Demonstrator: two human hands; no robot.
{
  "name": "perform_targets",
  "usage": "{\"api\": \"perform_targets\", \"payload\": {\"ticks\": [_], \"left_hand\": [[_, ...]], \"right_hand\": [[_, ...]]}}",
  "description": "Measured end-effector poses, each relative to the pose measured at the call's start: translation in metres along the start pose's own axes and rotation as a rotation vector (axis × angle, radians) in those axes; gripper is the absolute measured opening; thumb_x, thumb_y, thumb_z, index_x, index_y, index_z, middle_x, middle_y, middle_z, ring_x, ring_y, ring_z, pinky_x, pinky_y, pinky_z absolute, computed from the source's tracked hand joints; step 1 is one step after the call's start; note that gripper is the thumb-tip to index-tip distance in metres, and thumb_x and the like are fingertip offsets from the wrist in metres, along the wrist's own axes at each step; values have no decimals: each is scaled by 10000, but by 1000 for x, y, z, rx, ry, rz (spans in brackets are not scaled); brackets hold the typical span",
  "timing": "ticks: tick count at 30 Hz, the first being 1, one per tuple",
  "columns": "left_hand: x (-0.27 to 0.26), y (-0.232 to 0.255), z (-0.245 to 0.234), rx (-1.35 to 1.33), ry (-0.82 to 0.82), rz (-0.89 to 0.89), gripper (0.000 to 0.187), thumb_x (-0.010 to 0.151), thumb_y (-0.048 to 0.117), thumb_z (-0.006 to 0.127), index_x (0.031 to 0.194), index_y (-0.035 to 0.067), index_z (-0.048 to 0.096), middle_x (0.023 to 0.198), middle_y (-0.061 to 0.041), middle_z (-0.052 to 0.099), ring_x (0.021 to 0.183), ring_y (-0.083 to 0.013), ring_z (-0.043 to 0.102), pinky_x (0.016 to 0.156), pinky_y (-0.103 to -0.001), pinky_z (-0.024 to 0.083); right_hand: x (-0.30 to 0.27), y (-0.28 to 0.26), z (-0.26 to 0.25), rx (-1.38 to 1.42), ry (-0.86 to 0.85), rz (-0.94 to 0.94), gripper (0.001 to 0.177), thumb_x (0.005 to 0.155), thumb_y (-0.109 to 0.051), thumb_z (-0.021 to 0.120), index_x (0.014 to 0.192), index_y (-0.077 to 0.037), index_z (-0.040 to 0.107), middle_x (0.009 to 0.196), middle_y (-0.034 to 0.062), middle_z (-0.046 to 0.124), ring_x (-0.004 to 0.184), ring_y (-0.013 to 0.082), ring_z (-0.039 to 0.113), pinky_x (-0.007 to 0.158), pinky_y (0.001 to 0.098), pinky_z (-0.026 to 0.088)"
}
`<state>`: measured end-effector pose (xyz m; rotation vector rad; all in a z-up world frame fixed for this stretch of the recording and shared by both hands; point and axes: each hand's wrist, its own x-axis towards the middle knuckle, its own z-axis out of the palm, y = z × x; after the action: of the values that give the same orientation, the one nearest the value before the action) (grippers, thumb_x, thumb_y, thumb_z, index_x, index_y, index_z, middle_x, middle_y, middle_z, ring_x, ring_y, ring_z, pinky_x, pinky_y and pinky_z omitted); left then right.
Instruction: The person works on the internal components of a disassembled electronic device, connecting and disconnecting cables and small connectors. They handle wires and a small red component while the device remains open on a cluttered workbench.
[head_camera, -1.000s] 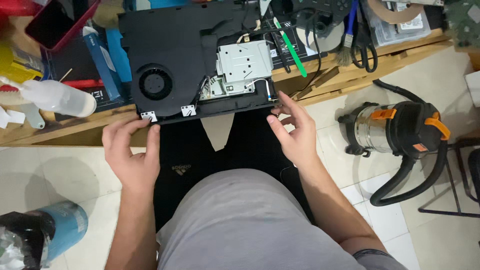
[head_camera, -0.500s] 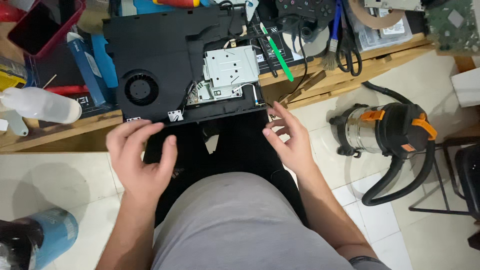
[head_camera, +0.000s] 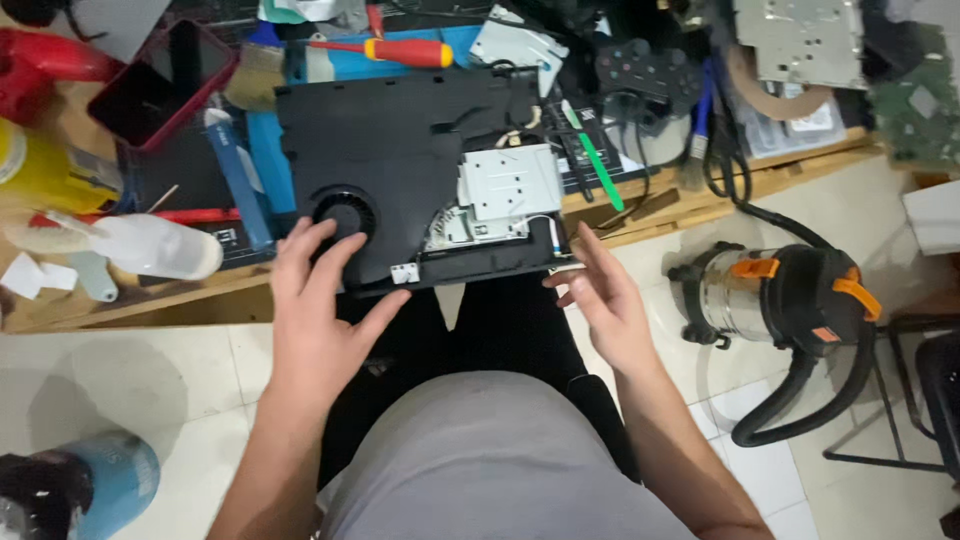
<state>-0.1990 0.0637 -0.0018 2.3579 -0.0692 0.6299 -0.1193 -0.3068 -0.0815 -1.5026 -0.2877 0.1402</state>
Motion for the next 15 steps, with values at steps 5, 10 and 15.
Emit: {"api": "perform_targets", "payload": {"ticks": [5, 10, 15], "left_hand": [[-2, -7, 3, -58, 62, -33, 651, 869, 179, 1090, 1398, 22, 746, 1564, -245, 609, 1589, -599, 514, 1313, -727, 432], [0, -19, -17, -64, 88, -107, 669, 821, 159, 1120, 1362, 16, 753, 1562, -246, 597, 1582, -622, 519, 1275, -723, 506], [11, -20, -25, -39, 19, -98, 801, 734, 359, 1146, 1407, 130, 776, 1586, -204, 616, 1613, -577, 508, 1371, -707, 353]], "right_hand": [[14, -23, 21, -157, 18, 67, 612, 1162, -112, 626, 1751, -17, 492, 1448, 252, 769, 1184, 359, 827, 858, 388, 701], [43, -55, 23, -419, -74, 91, 680, 1068, -103, 798, 1702, -4, 573, 1470, 300, 773, 1105, 353, 832, 832, 449, 703], [88, -178, 55, -938, -121, -67, 347, 983, -264, 943, 1311, -164, 889, 959, 9, 897, 903, 228, 863, 880, 352, 677]]}}
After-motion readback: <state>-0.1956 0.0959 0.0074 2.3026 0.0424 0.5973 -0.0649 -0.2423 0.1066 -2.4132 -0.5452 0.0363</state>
